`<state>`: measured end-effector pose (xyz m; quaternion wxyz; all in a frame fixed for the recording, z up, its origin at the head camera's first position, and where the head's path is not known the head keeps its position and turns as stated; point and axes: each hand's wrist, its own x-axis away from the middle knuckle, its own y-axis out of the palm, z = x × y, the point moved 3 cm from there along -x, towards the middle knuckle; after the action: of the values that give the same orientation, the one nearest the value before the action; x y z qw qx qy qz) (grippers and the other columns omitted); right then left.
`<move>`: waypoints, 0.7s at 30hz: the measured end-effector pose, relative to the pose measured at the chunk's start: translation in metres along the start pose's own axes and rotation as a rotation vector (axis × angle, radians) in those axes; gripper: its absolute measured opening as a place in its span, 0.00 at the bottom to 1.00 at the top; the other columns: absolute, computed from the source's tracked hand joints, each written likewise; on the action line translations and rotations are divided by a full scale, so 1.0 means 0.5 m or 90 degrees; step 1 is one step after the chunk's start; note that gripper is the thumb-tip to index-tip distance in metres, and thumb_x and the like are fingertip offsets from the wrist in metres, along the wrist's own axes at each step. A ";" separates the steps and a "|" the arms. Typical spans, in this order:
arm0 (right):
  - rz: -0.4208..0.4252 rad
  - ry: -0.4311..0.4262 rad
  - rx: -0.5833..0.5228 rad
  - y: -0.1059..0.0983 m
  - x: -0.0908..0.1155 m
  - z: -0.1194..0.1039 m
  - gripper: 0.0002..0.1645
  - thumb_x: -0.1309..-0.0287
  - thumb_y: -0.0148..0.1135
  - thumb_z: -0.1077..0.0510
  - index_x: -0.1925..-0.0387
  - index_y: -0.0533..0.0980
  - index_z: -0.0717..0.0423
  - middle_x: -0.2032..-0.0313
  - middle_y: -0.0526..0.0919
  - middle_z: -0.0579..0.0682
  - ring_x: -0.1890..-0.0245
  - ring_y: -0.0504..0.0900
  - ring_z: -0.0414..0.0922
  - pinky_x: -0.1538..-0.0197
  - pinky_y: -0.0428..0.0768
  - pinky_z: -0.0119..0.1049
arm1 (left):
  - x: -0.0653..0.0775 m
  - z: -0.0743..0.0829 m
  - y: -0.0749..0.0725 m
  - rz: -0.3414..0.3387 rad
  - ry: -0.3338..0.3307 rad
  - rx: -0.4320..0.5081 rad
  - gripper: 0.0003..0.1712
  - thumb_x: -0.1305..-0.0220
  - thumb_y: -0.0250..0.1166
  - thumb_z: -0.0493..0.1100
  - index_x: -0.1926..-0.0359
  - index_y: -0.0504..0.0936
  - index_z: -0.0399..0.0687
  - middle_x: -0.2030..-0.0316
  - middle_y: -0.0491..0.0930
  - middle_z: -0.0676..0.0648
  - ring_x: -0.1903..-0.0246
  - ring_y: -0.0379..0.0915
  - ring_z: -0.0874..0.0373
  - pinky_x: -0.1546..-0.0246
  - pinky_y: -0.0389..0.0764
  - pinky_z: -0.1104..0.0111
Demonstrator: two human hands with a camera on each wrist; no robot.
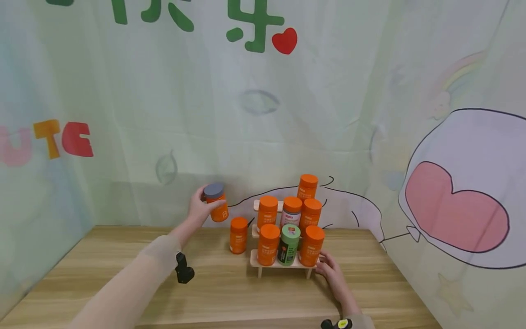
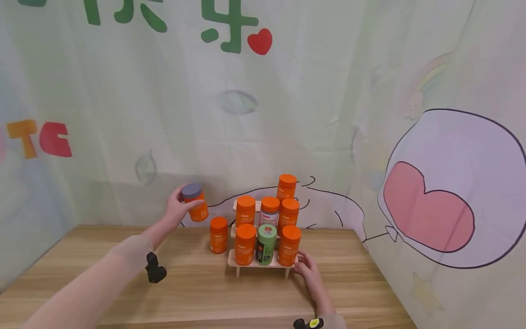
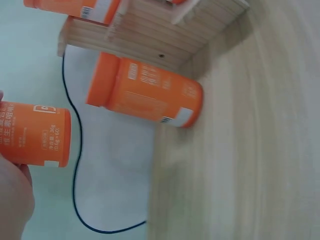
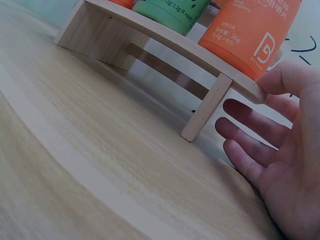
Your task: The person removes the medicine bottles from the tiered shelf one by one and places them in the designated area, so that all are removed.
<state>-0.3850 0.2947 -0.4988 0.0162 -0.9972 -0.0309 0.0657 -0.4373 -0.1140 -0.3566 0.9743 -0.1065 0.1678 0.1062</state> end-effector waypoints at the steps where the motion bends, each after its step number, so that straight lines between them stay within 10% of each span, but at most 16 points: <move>1: -0.001 0.000 0.005 0.000 0.000 0.000 0.32 0.36 0.48 0.66 0.34 0.56 0.78 0.51 0.75 0.59 0.61 0.78 0.32 0.55 0.80 0.27 | 0.003 -0.007 0.000 -0.002 -0.002 -0.004 0.40 0.42 0.70 0.36 0.31 0.63 0.35 0.38 0.70 0.31 0.42 0.67 0.41 0.39 0.70 0.51; 21: 0.009 0.005 0.009 0.000 -0.003 -0.001 0.31 0.36 0.50 0.66 0.34 0.59 0.76 0.50 0.75 0.62 0.61 0.78 0.33 0.55 0.80 0.27 | 0.072 -0.120 0.020 -0.007 -0.042 -0.072 0.37 0.46 0.72 0.36 0.36 0.68 0.30 0.43 0.73 0.28 0.45 0.70 0.36 0.41 0.72 0.47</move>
<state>-0.3862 0.2945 -0.4980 0.0229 -0.9975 -0.0232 0.0622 -0.4247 -0.1128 -0.4262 0.9722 -0.1587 0.1287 0.1140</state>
